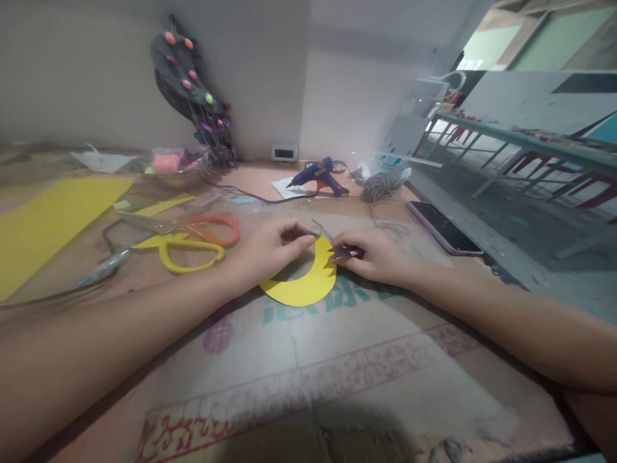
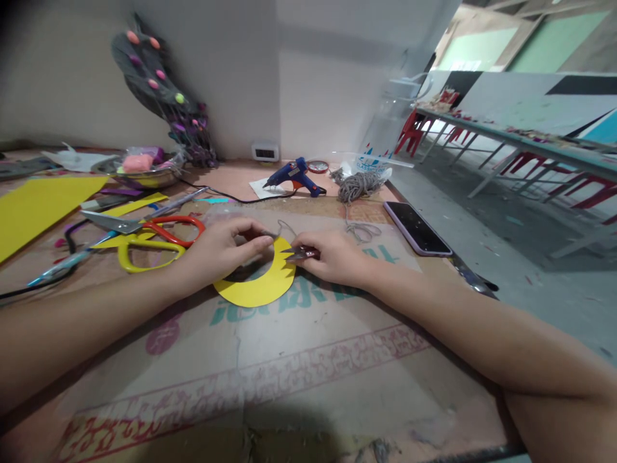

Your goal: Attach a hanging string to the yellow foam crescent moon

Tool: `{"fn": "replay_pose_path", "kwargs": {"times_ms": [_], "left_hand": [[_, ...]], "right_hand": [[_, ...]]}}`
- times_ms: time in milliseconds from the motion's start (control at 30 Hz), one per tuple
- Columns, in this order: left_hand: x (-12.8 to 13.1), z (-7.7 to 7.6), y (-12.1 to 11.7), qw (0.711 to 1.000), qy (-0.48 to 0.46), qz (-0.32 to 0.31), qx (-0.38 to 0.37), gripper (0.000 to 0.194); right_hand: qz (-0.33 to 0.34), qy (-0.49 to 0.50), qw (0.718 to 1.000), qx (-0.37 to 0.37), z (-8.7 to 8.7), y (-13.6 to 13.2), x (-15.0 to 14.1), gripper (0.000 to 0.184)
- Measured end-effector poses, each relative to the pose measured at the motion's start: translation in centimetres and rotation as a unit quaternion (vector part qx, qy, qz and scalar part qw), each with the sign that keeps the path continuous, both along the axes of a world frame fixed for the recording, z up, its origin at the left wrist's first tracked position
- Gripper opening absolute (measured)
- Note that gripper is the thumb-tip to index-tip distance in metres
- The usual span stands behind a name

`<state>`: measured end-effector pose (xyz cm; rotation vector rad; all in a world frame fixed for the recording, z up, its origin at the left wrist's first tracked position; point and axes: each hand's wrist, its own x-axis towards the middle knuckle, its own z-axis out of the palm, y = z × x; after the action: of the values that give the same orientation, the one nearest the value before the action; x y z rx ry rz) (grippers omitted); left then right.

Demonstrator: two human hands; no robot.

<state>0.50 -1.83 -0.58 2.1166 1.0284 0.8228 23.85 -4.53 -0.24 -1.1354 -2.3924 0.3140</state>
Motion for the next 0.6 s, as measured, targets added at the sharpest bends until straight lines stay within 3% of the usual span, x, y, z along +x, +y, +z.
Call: {"fn": "replay_pose_path", "kwargs": {"times_ms": [267, 600], "left_hand": [[0.00, -0.26, 0.02, 0.999, -0.013, -0.028, -0.028, 0.037], [0.00, -0.36, 0.23, 0.999, 0.024, -0.034, -0.016, 0.034]], "right_hand": [[-0.004, 0.037, 0.997, -0.074, 0.45, 0.36, -0.10, 0.013], [0.006, 0.037, 0.997, -0.073, 0.31, 0.36, -0.07, 0.012]]}}
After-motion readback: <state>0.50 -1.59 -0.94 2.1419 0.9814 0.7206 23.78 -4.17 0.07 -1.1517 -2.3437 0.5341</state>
